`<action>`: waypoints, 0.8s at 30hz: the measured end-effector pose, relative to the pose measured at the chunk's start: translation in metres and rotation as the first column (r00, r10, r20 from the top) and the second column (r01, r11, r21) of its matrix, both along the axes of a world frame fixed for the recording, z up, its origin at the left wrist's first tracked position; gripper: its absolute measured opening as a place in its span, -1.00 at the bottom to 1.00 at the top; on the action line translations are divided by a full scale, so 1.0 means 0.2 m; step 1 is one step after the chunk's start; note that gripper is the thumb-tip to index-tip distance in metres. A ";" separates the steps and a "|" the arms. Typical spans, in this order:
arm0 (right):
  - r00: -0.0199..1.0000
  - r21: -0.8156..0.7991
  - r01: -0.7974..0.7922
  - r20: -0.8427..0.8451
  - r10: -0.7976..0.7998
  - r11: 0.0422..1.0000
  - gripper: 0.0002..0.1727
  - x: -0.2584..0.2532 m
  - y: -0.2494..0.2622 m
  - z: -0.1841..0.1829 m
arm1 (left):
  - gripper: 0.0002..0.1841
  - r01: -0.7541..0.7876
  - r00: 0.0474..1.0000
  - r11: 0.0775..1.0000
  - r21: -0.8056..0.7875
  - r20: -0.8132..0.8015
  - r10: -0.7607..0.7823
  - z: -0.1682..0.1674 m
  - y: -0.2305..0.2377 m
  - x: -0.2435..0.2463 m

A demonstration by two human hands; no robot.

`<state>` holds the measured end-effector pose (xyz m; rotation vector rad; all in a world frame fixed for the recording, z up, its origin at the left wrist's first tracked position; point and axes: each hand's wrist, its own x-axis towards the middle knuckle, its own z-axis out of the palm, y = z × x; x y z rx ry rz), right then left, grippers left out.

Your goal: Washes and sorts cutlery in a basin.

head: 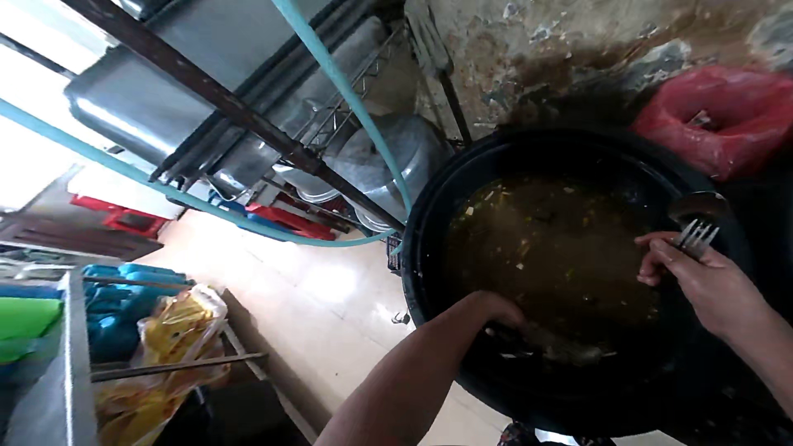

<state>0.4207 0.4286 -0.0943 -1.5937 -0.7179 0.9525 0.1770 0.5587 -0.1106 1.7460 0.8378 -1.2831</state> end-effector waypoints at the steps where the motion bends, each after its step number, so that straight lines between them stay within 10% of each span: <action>1: 1.000 -0.005 0.001 0.007 -0.001 1.000 -0.72 0.00 0.00 0.00 | -0.47 0.059 0.998 0.998 0.009 0.005 -0.059 -0.02 -0.02 0.02; 8: 1.000 0.020 0.008 -0.004 -0.007 1.000 -0.75 -0.01 0.00 0.02 | -0.58 0.383 0.923 0.917 0.109 -0.073 -0.377 -0.01 -0.20 0.19; 16: 0.999 0.053 0.016 -0.044 -0.014 0.998 -0.74 0.00 -0.01 0.00 | -0.56 -0.039 0.991 0.991 0.131 0.134 0.021 0.08 -0.03 0.18; 24: 0.999 0.036 0.019 -0.046 -0.017 0.999 -0.73 0.01 0.00 -0.01 | -0.53 0.072 0.993 0.774 0.629 0.024 -0.112 -0.15 -0.13 0.29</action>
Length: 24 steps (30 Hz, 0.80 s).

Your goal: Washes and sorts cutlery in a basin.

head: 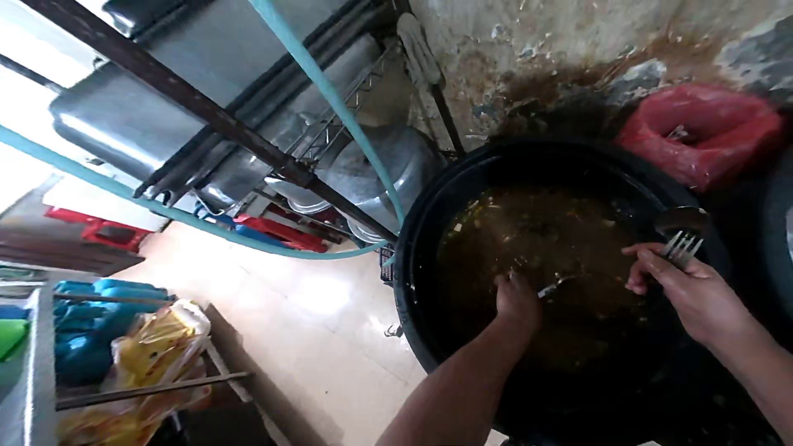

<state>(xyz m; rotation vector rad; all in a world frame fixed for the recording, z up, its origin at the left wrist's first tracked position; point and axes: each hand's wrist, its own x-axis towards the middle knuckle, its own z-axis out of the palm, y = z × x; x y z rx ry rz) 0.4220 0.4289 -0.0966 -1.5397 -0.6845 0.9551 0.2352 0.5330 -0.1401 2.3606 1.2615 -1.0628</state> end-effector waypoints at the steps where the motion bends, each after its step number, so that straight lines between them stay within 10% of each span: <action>1: 1.000 0.005 -0.003 -0.003 0.003 1.000 -0.73 0.00 0.00 0.00 | -0.53 0.017 1.000 1.000 -0.007 0.005 -0.017 0.00 -0.01 0.01; 9: 0.999 0.004 0.013 -0.037 -0.013 1.000 -0.71 0.00 -0.01 0.00 | -0.58 -0.195 0.962 0.974 -0.118 0.171 0.214 0.21 0.23 -0.04; 16: 1.000 -0.011 -0.011 0.012 0.011 1.000 -0.74 0.01 -0.01 -0.02 | -0.54 -0.402 0.652 0.732 -0.550 0.390 0.651 0.26 0.32 -0.19; 24: 1.000 -0.019 -0.002 -0.003 0.002 1.000 -0.75 0.01 -0.01 0.00 | -0.50 -0.470 0.835 0.882 -0.034 0.307 0.456 0.03 0.26 -0.02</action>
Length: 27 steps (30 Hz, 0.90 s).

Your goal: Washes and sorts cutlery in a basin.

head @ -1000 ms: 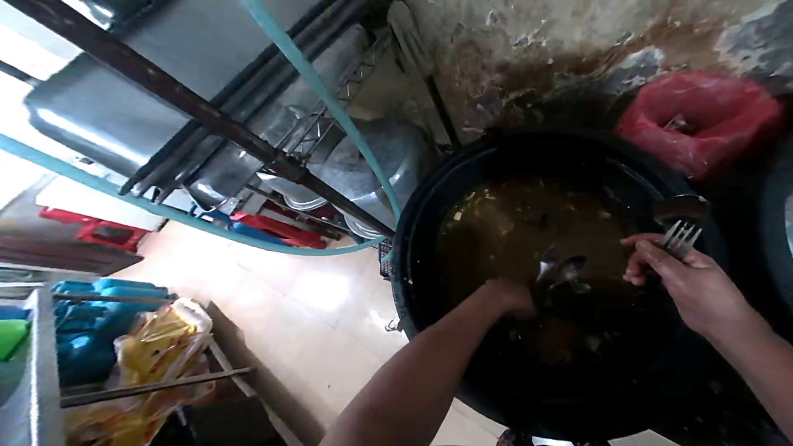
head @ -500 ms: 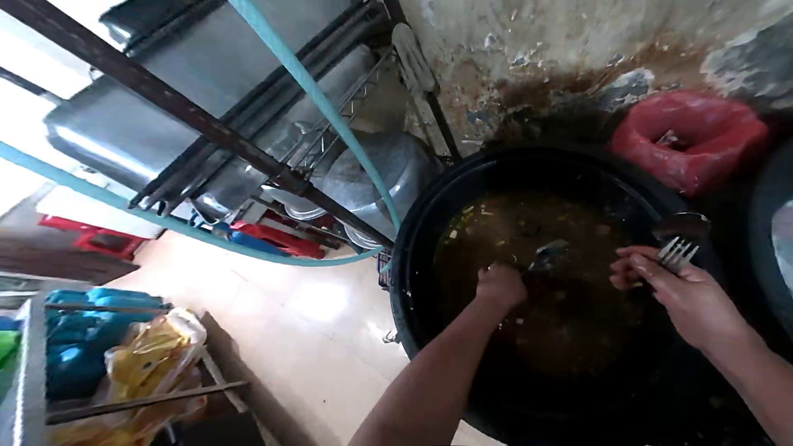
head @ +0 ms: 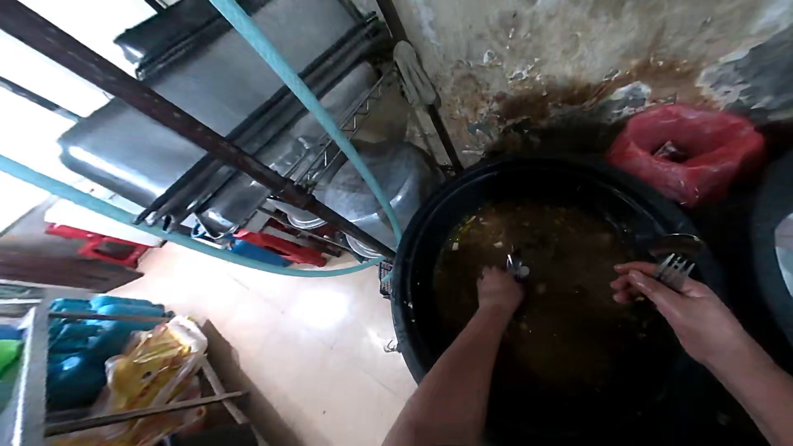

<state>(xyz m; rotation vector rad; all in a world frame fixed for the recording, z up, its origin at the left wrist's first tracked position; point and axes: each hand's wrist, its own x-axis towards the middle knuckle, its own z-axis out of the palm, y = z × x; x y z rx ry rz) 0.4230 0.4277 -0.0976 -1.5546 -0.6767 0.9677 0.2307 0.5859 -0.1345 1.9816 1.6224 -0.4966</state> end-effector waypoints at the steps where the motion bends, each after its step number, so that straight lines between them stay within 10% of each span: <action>1: 1.000 0.000 -0.002 0.001 0.002 1.000 -0.75 0.00 0.00 0.00 | -0.52 0.046 0.999 0.997 0.065 -0.004 -0.045 -0.06 -0.04 0.01; 5: 1.000 -0.004 0.000 0.008 0.000 1.000 -0.76 -0.01 0.01 0.02 | -0.55 0.218 0.971 0.973 0.072 0.081 -0.223 -0.12 -0.14 0.05; 9: 1.000 -0.019 0.023 -0.018 -0.023 1.000 -0.75 0.00 0.01 0.01 | -0.56 -0.025 0.916 0.997 -0.079 0.397 0.054 0.07 0.01 0.04; 14: 1.000 0.004 0.003 -0.007 -0.003 1.000 -0.70 0.01 0.02 -0.03 | -0.67 -0.134 0.567 0.909 -0.395 0.722 0.397 0.20 0.12 -0.11; 19: 1.000 -0.025 -0.004 0.014 0.005 1.000 -0.71 0.01 0.02 -0.02 | -0.62 -0.203 0.605 0.898 -0.391 0.671 0.429 0.13 0.09 -0.13; 27: 0.998 -0.071 0.057 0.037 -0.054 0.996 -0.71 0.01 0.03 -0.03 | -0.73 -0.297 -0.139 0.633 -0.715 0.688 0.712 0.32 0.16 -0.24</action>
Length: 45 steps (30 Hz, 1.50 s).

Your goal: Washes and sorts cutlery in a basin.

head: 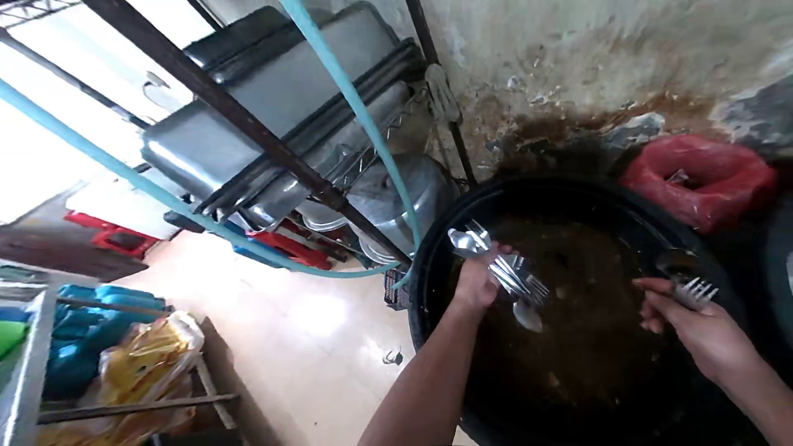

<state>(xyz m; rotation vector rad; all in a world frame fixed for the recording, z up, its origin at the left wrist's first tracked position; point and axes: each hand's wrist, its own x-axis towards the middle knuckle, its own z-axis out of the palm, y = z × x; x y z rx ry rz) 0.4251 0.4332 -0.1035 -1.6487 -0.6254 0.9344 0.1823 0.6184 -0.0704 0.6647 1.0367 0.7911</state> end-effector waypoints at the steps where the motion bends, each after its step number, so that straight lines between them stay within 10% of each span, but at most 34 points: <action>1: 1.000 -0.023 -0.002 0.016 0.002 1.000 -0.72 0.00 0.00 0.00 | -0.74 -0.031 0.999 0.999 -0.019 0.038 0.032 0.01 -0.01 -0.01; 8: 0.970 -0.189 -0.067 -0.243 0.019 0.980 -0.72 -0.15 0.06 0.08 | -0.81 -0.222 0.917 0.949 -0.225 0.281 0.282 0.02 -0.11 0.00; 21: 0.623 -0.059 0.090 -0.776 -0.102 0.994 -0.76 -0.64 0.11 0.08 | -0.83 -0.491 0.754 0.828 -0.273 0.344 0.560 0.05 -0.27 0.21; 30: 0.912 0.017 0.150 -0.389 -0.131 0.989 -0.53 -0.39 0.11 0.09 | -0.75 -0.562 0.703 0.785 -0.261 0.350 0.620 0.06 -0.17 0.05; 37: 0.866 -0.008 -0.030 -0.499 0.022 0.999 -0.57 -0.24 0.17 0.24 | -0.77 -0.614 0.680 0.747 -0.255 0.310 0.665 -0.01 -0.16 -0.04; 45: 0.965 -0.117 -0.076 -0.259 0.043 0.990 -0.72 -0.21 0.22 0.31 | -0.73 -0.600 0.699 0.759 -0.252 0.296 0.651 -0.02 -0.17 -0.07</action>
